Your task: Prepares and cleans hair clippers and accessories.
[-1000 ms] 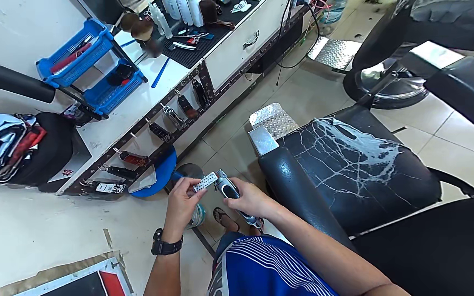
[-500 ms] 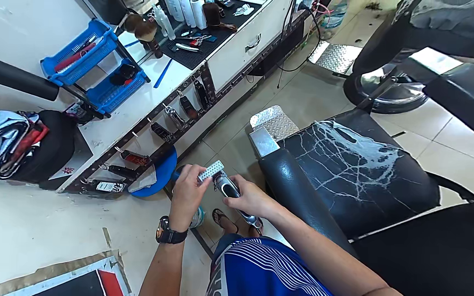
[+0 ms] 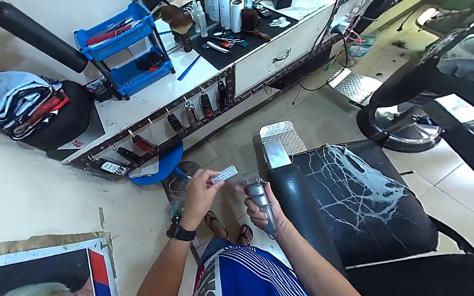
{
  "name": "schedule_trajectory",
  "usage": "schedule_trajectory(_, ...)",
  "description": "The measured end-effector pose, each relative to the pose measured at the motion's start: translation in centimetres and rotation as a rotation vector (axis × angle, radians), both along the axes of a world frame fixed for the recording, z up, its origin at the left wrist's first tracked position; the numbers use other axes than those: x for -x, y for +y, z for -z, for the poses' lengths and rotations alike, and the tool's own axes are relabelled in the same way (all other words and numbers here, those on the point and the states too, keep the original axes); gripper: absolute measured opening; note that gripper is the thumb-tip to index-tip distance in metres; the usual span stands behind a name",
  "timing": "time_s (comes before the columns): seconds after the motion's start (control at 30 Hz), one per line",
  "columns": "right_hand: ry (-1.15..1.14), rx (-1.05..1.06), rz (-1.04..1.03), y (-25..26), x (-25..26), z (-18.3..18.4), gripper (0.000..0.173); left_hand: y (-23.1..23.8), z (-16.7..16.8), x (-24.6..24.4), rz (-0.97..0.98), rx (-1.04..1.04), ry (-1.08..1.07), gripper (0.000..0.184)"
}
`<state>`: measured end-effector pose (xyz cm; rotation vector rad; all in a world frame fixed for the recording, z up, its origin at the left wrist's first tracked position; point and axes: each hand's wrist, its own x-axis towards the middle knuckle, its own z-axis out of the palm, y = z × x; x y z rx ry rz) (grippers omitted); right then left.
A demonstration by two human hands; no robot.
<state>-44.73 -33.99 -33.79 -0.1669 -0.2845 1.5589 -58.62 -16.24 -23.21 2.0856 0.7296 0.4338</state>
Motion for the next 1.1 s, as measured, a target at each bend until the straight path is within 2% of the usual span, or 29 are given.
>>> schedule_trajectory(0.07, 0.035, 0.017, 0.033, 0.1, -0.2, 0.3, 0.087, -0.5, -0.4, -0.5, -0.015, 0.005, -0.01, 0.028)
schedule_trajectory(0.17, 0.093, 0.06, 0.037, 0.3, 0.1, 0.0, 0.068, -3.7, -1.1, -2.0, 0.156, 0.036, -0.059, 0.027)
schedule_trajectory(0.23, 0.118, 0.043, 0.053, 0.5, 0.0, 0.1, 0.062, -3.5, -0.4, -2.1, 0.156, -0.025, -0.004, 0.026)
schedule_trajectory(0.37, 0.09, 0.049, 0.114, 0.4, -1.1, 0.6, 0.08, -0.8, 1.5, -0.6, 0.026, -0.096, 0.16, 0.027)
schedule_trajectory(0.5, 0.1, 0.154, 0.084, 0.6, -0.6, 0.4, 0.06, -4.3, -0.3, -2.4, 0.188, 0.033, -0.024, 0.027)
schedule_trajectory(0.53, 0.091, 0.146, 0.069, 0.7, -0.6, 0.3, 0.06, -4.3, -0.3, -2.6, 0.204, 0.036, -0.003, 0.027)
schedule_trajectory(0.7, 0.062, 0.023, 0.054, 0.8, -1.9, 0.7, 0.082, -0.7, 0.4, -1.2, 0.045, -0.047, 0.092, 0.026)
schedule_trajectory(0.77, 0.069, 0.03, 0.033, 0.8, -2.1, 0.7, 0.073, -2.1, -0.4, -1.5, 0.139, 0.034, -0.012, 0.027)
schedule_trajectory(0.83, 0.06, 0.013, -0.009, 0.8, -2.1, 0.4, 0.07, -3.1, -0.4, -2.0, 0.243, 0.104, -0.037, 0.026)
schedule_trajectory(0.9, 0.057, -0.001, -0.035, 0.9, -2.3, 0.2, 0.067, -2.0, 0.2, -1.9, 0.176, 0.051, 0.011, 0.023)
schedule_trajectory(1.0, 0.059, -0.075, -0.045, 0.7, -2.6, 0.4, 0.082, -0.1, -0.8, -1.4, 0.062, 0.006, 0.02, 0.024)
schedule_trajectory(1.1, 0.057, -0.107, -0.091, 0.3, -2.6, 0.3, 0.074, -0.2, -2.4, -2.1, 0.202, 0.121, -0.054, 0.025)
